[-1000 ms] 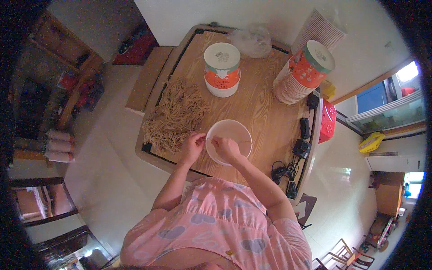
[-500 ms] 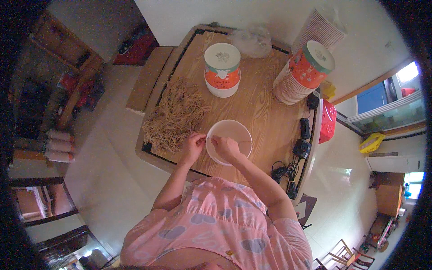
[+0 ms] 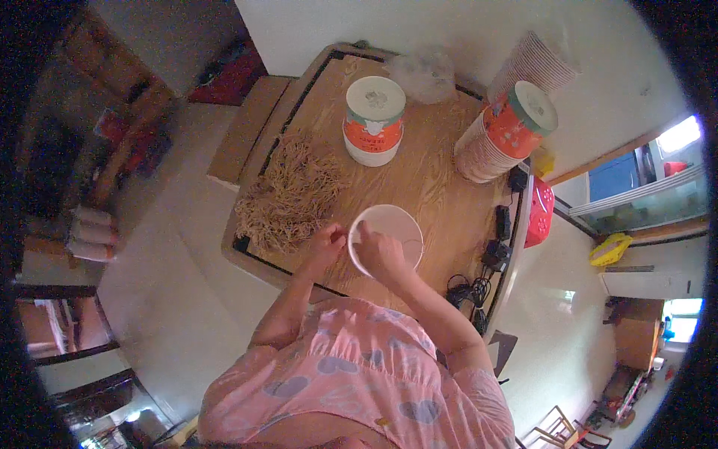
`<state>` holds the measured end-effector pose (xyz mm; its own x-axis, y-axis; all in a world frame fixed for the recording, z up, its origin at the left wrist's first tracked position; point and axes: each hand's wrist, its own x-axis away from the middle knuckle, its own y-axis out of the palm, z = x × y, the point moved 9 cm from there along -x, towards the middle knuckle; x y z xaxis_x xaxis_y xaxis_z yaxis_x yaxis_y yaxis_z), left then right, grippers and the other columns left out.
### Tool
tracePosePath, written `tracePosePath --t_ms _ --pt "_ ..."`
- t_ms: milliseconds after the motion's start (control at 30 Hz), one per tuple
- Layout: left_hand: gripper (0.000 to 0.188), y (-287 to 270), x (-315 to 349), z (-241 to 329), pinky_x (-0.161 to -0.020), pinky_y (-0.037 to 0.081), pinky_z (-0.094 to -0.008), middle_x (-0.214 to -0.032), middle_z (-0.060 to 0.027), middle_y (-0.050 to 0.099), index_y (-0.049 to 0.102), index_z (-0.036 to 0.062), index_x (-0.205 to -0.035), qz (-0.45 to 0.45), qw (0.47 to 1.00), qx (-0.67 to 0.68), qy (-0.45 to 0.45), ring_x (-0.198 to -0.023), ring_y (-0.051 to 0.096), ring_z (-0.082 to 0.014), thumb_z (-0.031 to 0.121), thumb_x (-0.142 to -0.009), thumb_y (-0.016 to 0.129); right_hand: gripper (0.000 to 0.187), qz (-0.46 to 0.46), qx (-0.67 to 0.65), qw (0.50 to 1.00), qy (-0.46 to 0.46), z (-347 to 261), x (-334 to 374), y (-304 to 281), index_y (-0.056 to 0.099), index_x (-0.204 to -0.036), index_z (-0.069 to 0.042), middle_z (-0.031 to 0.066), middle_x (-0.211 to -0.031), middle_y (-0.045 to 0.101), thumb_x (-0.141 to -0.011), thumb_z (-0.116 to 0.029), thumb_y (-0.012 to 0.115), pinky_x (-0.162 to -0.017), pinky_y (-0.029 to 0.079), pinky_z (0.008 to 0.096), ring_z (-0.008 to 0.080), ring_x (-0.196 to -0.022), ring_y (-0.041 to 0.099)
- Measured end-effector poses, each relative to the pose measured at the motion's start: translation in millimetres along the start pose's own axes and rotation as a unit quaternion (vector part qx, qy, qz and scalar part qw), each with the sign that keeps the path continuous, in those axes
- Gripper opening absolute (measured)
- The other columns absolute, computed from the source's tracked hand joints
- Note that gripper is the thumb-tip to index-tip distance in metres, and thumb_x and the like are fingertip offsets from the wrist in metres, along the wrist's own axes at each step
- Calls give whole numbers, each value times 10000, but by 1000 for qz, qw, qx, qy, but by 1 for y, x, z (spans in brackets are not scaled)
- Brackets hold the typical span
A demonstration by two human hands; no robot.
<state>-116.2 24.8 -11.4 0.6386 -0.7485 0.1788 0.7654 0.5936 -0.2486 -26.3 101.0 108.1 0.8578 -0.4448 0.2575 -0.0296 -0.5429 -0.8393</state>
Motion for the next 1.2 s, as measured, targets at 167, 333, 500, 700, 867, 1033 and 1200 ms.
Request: tracePosePath --t_ms 167,333,500,700,867,1033,1200 --pt "128 41 5 -23 -560 459 -262 -749 -34 597 582 21 -872 -130 967 169 -139 -633 550 -110 129 -808 559 309 3 155 932 -327 -90 64 23 493 -970 -7 131 -769 562 -729 -190 552 -638 457 358 257 -728 588" --pt "126 63 23 -10 -475 430 -246 -711 -51 569 550 31 -915 -186 914 283 -224 -582 541 -125 109 -852 474 151 -65 61 970 -227 -56 29 3 592 -851 -81 89 -876 571 -716 -107 531 -704 454 342 232 -822 568" --pt "129 79 33 -38 -356 300 -225 -623 -18 505 524 70 -922 -234 877 296 -297 -466 426 -65 159 -871 446 144 70 142 968 -196 18 -16 -8 597 -879 -117 35 -901 578 -753 -106 528 -750 443 353 202 -940 532" --pt "126 79 21 -36 -467 398 -232 -719 -11 534 513 51 -901 -120 939 249 -204 -592 497 -88 167 -855 504 104 75 174 965 -181 43 2 -3 584 -845 -94 87 -833 582 -751 -107 539 -791 404 394 251 -852 553" --pt "125 66 -3 -3 -563 437 -265 -702 -41 552 510 31 -880 -64 989 135 7 -634 530 -121 143 -828 524 107 49 109 990 -76 76 4 -1 581 -850 -84 108 -790 589 -751 -119 556 -727 433 384 279 -789 573" --pt "119 66 -11 23 -602 453 -287 -713 -65 567 521 17 -839 -74 991 69 87 -658 549 -134 130 -804 535 148 3 43 997 -58 75 6 -2 603 -858 -54 133 -804 598 -793 -171 540 -683 453 377 303 -773 578" --pt "99 79 -15 30 -568 445 -282 -691 -64 563 513 12 -844 -110 989 63 75 -614 534 -129 103 -812 538 206 6 -106 994 10 107 -9 22 630 -860 -43 134 -781 611 -812 -226 549 -613 453 331 247 -695 590"
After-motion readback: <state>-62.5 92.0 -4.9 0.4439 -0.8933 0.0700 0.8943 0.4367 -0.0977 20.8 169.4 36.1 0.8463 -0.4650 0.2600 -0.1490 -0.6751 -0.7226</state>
